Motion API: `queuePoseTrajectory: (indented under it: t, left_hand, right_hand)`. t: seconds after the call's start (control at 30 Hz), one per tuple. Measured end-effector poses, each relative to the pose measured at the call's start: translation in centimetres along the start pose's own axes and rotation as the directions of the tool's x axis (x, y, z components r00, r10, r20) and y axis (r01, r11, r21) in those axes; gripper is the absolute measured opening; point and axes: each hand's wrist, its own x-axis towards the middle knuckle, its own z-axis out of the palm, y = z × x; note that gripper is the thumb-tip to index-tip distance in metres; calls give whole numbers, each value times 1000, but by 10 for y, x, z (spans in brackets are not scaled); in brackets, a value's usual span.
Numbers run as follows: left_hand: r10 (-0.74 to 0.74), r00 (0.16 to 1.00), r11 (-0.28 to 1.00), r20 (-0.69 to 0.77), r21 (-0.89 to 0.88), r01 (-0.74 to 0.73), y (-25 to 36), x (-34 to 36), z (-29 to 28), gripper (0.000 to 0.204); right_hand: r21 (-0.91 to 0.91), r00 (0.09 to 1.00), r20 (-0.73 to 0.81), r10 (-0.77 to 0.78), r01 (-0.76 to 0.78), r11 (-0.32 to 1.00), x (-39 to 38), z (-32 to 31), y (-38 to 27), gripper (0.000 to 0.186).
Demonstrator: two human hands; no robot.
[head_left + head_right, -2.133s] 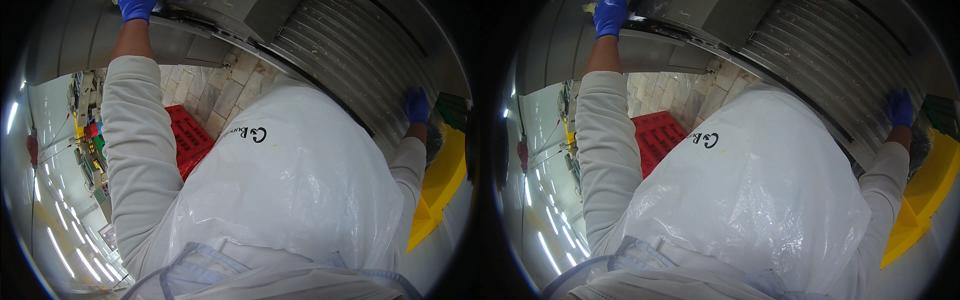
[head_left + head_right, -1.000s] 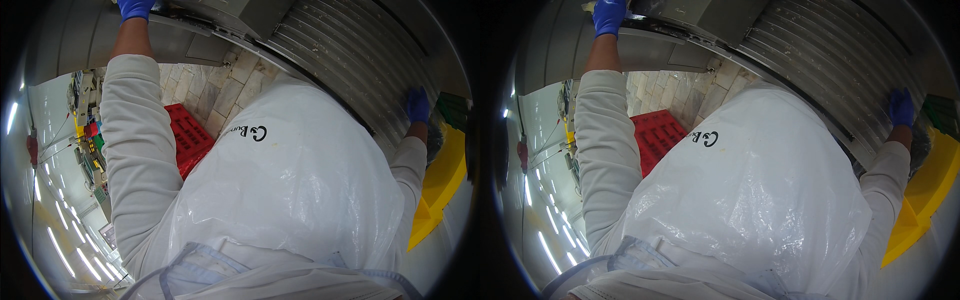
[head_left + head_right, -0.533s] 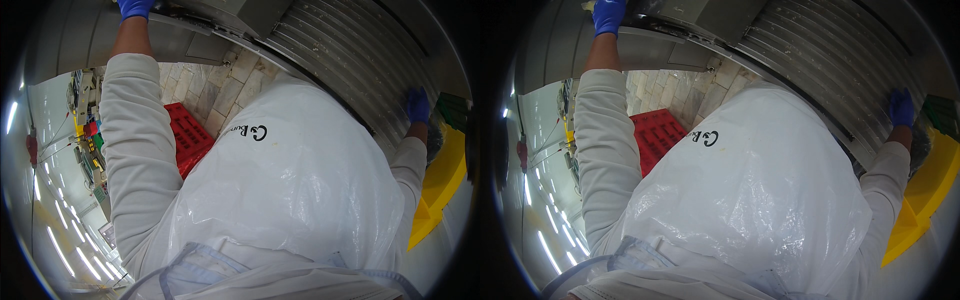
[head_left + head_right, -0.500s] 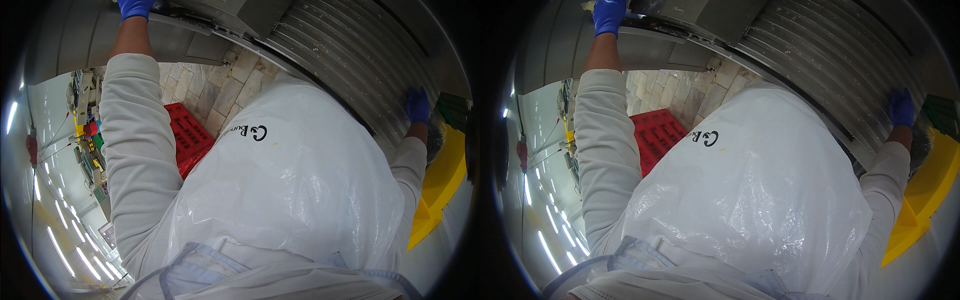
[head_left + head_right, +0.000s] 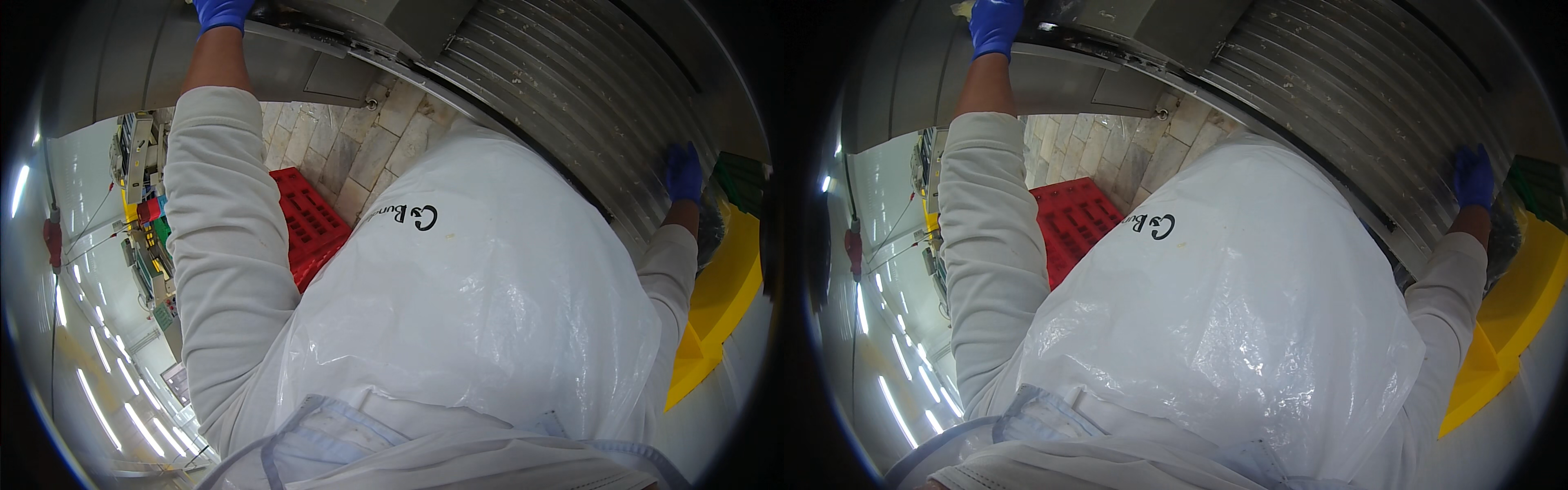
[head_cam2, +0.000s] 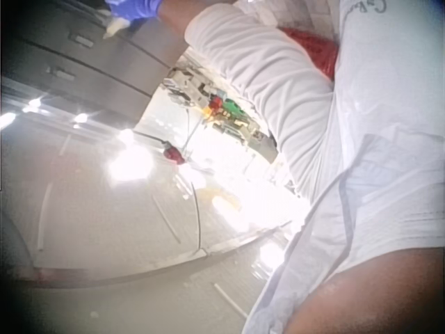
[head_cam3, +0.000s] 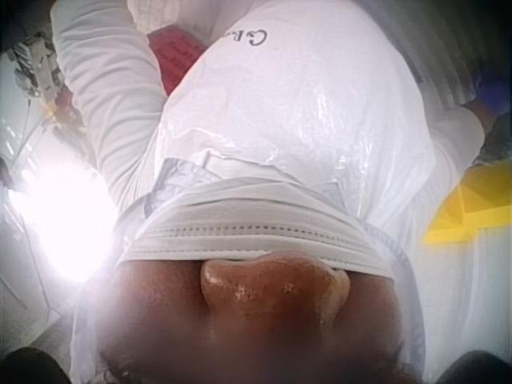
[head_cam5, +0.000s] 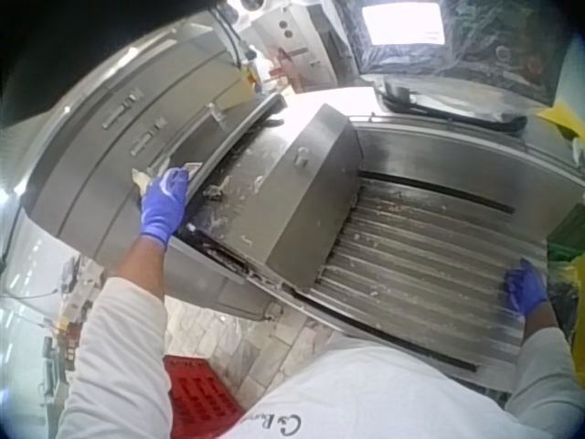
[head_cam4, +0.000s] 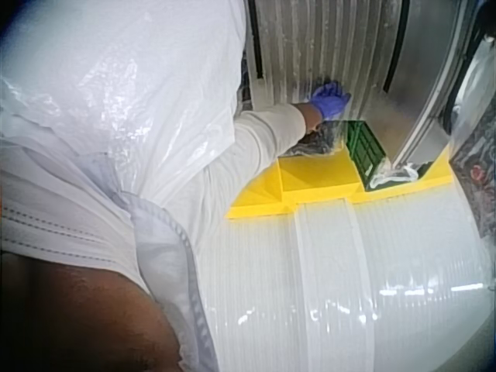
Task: The person places large blocks of meat onto a meat slicer, operates the machine to cut thin slices, and collects the slices in a red basket. The person repeats this process with multiple blocks of meat.
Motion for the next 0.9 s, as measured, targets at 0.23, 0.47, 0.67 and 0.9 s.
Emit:
queuePoseTrajectory:
  t: [0.23,0.47,0.67,0.9]
  left_hand:
    - [1,1000,998,15,-60,0,1,6,3,48]
    - [-15,1000,1000,-6,-4,15,-2,0,-6,47]
    - [-7,1000,999,4,-36,7,5,1,-3,45]
    - [19,1000,999,-11,-45,-19,3,3,1,44]
  right_hand:
    - [-146,994,13,-107,108,983,-3,-19,2,49]
    - [-124,997,27,-72,75,989,-4,-4,-3,50]
    - [-95,999,-36,-33,29,995,-20,6,-8,49]
    - [66,992,-121,26,-19,998,-40,25,-19,48]
